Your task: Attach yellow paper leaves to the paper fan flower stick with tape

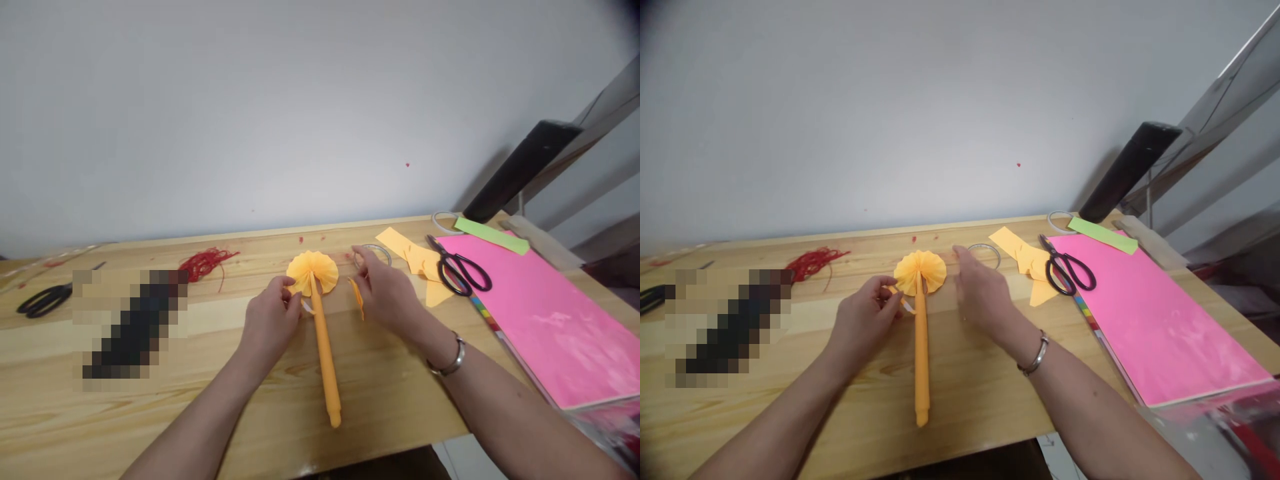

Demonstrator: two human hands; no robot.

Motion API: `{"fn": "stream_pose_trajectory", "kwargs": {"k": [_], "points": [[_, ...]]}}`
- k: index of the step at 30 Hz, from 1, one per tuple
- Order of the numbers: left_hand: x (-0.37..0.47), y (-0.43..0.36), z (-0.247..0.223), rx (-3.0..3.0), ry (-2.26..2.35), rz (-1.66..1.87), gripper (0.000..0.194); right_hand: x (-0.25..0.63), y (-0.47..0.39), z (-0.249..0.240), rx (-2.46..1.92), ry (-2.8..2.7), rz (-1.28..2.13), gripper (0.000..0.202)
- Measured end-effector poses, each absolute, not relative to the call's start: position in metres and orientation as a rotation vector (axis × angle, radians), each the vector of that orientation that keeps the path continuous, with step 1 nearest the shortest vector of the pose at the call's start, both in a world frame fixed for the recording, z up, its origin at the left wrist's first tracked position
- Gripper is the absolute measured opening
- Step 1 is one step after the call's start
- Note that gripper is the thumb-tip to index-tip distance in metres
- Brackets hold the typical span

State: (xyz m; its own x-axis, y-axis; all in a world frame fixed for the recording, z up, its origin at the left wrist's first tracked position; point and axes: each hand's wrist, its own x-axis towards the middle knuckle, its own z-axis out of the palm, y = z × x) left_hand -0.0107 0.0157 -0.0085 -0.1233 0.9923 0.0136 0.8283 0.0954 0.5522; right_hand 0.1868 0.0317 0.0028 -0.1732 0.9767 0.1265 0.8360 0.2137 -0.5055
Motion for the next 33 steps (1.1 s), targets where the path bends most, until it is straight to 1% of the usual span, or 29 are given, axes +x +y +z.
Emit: {"fn": "stream_pose_trajectory", "kwargs": {"k": [2,5,11,14,17,20,23,26,28,31,33], "points": [[-0.012,0.016,-0.009,1.854,2.027,0.547,0.026,0.195,0.038,0.006,-1.748,-2.111,0.443,0.048],[-0.013,0.017,-0.011,1.945,2.053,0.404,0.027,0.200,0.041,0.002,-1.748,-2.211,0.532,0.051],[-0.014,0.013,-0.009,2.051,2.115,0.206,0.042,0.197,0.039,-0.008,-1.762,-2.279,0.527,0.054],[-0.012,0.011,-0.009,2.056,2.148,0.182,0.042,0.196,0.039,-0.006,-1.770,-2.281,0.563,0.055],[-0.010,0.012,-0.010,2.085,2.155,0.303,0.038,0.195,0.041,-0.005,-1.753,-2.223,0.669,0.052],[-0.008,0.013,-0.012,2.087,2.051,0.562,0.031,0.196,0.044,-0.010,-1.700,-2.138,0.756,0.048],[-0.006,0.012,-0.006,1.893,1.875,0.790,0.023,0.197,0.047,-0.013,-1.619,-1.990,0.947,0.051],[-0.003,0.007,0.009,1.478,1.670,0.796,0.024,0.196,0.048,-0.005,-1.414,-1.728,1.296,0.055],[0.000,0.002,0.021,1.270,1.537,0.769,0.025,0.193,0.046,0.006,-1.286,-1.560,1.478,0.053],[0.006,-0.004,0.031,1.087,1.373,0.744,0.022,0.186,0.043,0.020,-1.224,-1.396,1.608,0.055],[0.011,-0.005,0.030,1.006,1.293,0.777,0.022,0.180,0.039,0.022,-1.187,-1.347,1.644,0.055]]}}
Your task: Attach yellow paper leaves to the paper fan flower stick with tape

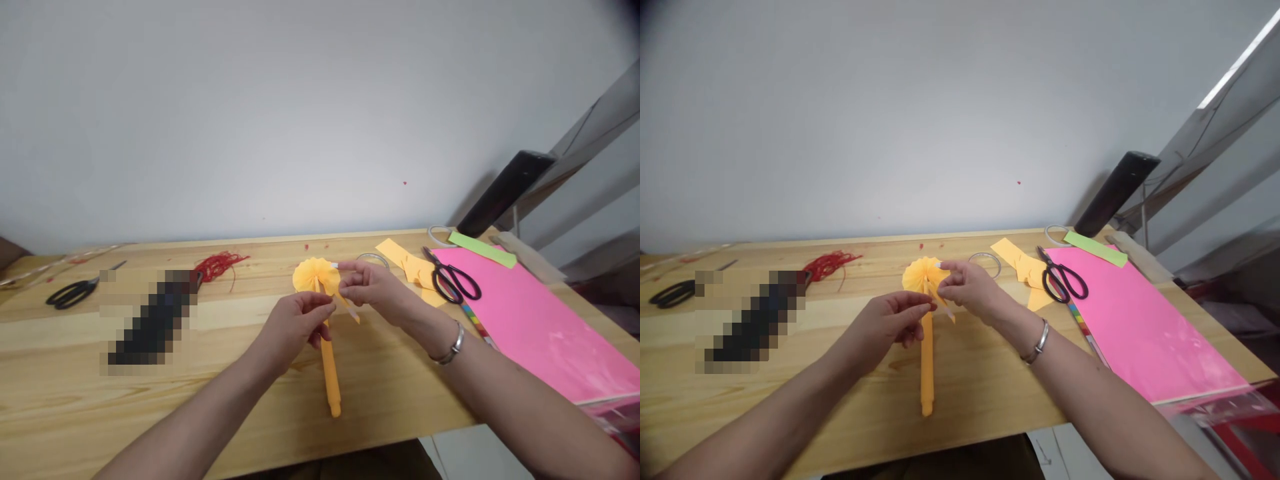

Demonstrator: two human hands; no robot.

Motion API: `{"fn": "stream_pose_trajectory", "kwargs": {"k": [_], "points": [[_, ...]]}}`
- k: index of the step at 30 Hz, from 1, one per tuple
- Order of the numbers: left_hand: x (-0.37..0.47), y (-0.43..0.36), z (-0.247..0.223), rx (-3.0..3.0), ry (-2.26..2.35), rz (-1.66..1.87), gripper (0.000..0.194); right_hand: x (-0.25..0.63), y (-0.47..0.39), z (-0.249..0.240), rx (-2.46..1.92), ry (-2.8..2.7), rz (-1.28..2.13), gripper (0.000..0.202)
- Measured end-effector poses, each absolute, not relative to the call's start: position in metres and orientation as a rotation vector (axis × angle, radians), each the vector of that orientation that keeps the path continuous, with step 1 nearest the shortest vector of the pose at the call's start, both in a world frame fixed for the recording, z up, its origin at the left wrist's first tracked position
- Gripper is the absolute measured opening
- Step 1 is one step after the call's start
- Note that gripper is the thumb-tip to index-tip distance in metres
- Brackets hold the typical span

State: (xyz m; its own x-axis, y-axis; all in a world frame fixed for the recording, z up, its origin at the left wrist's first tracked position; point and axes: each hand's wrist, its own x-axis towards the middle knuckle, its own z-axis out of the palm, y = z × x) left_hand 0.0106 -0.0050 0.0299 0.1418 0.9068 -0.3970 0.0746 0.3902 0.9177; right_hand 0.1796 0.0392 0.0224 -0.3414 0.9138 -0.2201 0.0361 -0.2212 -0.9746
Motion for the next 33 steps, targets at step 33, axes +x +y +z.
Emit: {"fn": "stream_pose_trajectory", "kwargs": {"k": [33], "points": [[0.009,0.002,-0.007,0.774,1.084,1.170,0.029,0.172,0.030,-0.010,-0.979,-1.356,1.380,0.046]]}}
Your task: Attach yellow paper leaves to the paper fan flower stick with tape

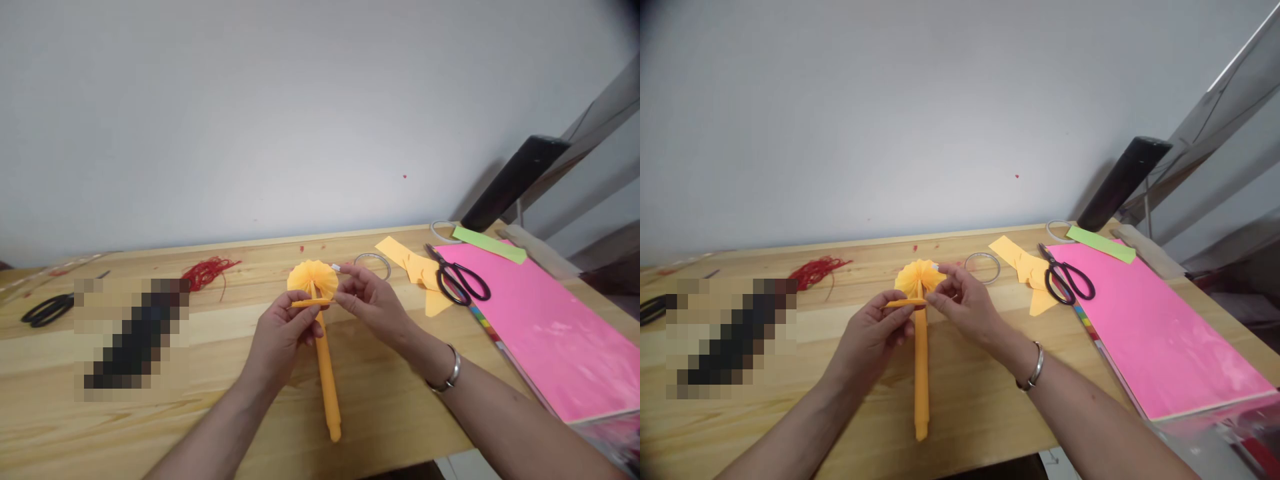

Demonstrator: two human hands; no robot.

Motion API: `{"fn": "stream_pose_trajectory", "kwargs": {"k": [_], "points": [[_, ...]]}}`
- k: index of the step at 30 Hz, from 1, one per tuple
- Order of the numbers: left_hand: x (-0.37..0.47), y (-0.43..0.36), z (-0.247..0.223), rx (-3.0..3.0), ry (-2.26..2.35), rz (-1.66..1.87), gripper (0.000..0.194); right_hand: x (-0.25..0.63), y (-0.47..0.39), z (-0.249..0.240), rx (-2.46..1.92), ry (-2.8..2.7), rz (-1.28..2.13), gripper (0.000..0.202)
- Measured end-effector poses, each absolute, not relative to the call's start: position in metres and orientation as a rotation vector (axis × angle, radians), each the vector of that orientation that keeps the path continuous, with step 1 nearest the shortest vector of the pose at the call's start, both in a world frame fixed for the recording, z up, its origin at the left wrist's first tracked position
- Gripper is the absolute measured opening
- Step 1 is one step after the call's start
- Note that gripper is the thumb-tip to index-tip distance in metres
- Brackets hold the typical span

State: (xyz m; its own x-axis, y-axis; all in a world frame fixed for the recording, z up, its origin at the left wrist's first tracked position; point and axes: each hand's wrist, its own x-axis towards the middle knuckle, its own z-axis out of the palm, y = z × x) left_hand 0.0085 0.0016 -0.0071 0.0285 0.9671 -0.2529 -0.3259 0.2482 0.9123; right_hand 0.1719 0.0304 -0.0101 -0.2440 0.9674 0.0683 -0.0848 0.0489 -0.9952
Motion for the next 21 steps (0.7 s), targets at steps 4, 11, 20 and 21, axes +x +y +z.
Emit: {"fn": "stream_pose_trajectory", "kwargs": {"k": [4,11,20,21], "points": [[0.007,0.002,-0.008,0.755,1.081,1.196,0.028,0.169,0.028,-0.014,-0.980,-1.374,1.329,0.048],[0.009,0.001,-0.009,0.820,1.074,1.072,0.022,0.168,0.029,-0.017,-0.954,-1.367,1.281,0.042],[0.010,-0.001,-0.008,0.943,1.161,1.006,0.021,0.172,0.031,-0.021,-0.994,-1.442,1.202,0.043],[0.010,-0.001,-0.007,0.942,1.162,1.001,0.021,0.172,0.032,-0.021,-0.991,-1.440,1.192,0.043]]}}
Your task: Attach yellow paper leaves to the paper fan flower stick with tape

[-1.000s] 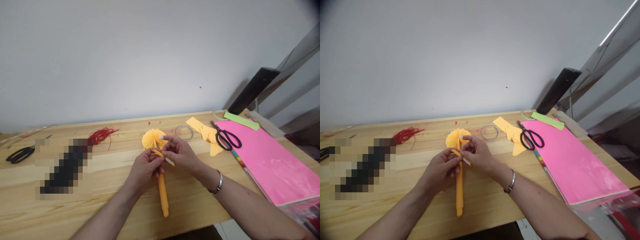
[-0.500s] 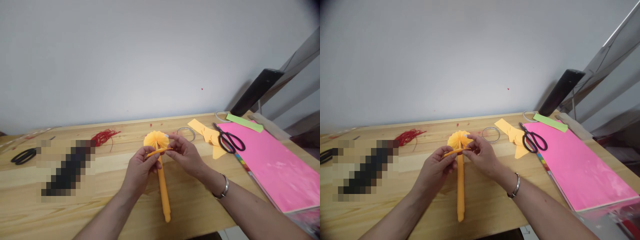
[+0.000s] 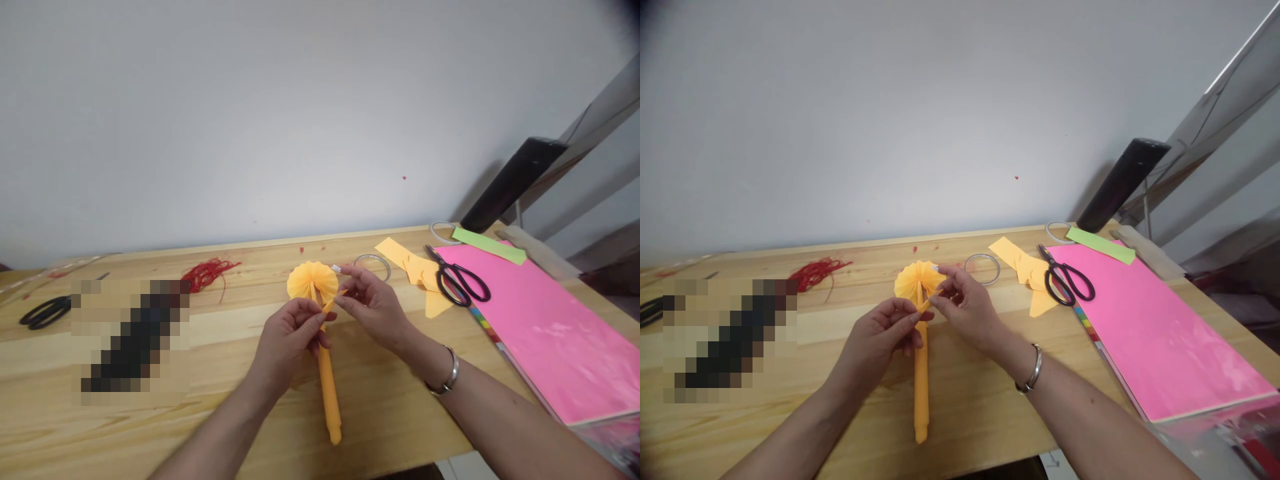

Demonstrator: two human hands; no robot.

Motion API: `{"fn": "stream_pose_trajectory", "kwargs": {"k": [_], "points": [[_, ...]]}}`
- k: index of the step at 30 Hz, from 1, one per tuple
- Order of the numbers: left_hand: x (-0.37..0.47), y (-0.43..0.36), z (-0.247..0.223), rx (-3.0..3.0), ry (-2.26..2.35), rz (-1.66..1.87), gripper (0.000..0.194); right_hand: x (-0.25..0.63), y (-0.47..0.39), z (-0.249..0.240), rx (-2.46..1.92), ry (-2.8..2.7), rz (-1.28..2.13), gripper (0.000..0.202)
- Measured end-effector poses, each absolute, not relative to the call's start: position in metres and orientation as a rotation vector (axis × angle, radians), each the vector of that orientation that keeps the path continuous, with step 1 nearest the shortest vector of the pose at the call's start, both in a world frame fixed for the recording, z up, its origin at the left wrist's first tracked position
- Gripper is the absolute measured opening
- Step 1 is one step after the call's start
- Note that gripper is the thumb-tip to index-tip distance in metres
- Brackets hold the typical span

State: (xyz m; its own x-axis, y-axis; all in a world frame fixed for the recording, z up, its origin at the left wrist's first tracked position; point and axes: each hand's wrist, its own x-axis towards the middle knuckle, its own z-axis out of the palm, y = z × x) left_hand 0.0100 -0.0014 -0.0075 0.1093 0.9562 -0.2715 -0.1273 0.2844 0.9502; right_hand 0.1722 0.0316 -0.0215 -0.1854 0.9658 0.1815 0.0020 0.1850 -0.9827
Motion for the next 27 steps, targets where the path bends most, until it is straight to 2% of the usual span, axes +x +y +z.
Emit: {"fn": "stream_pose_trajectory", "kwargs": {"k": [9,14,17,21,27], "points": [[0.013,-0.003,-0.004,0.950,1.195,0.904,0.032,0.172,0.031,-0.017,-0.970,-1.418,1.208,0.038],[0.010,-0.003,-0.003,0.915,1.222,0.943,0.025,0.174,0.032,-0.015,-1.013,-1.402,1.220,0.038],[0.005,-0.001,-0.004,0.849,1.239,1.082,0.022,0.175,0.034,-0.013,-1.137,-1.300,1.472,0.036],[0.000,0.003,-0.005,0.770,1.224,1.171,0.023,0.173,0.034,-0.011,-1.184,-1.058,1.847,0.024],[-0.009,0.011,-0.001,0.895,1.370,1.153,0.025,0.171,0.033,-0.009,-1.243,-0.935,1.822,0.027]]}}
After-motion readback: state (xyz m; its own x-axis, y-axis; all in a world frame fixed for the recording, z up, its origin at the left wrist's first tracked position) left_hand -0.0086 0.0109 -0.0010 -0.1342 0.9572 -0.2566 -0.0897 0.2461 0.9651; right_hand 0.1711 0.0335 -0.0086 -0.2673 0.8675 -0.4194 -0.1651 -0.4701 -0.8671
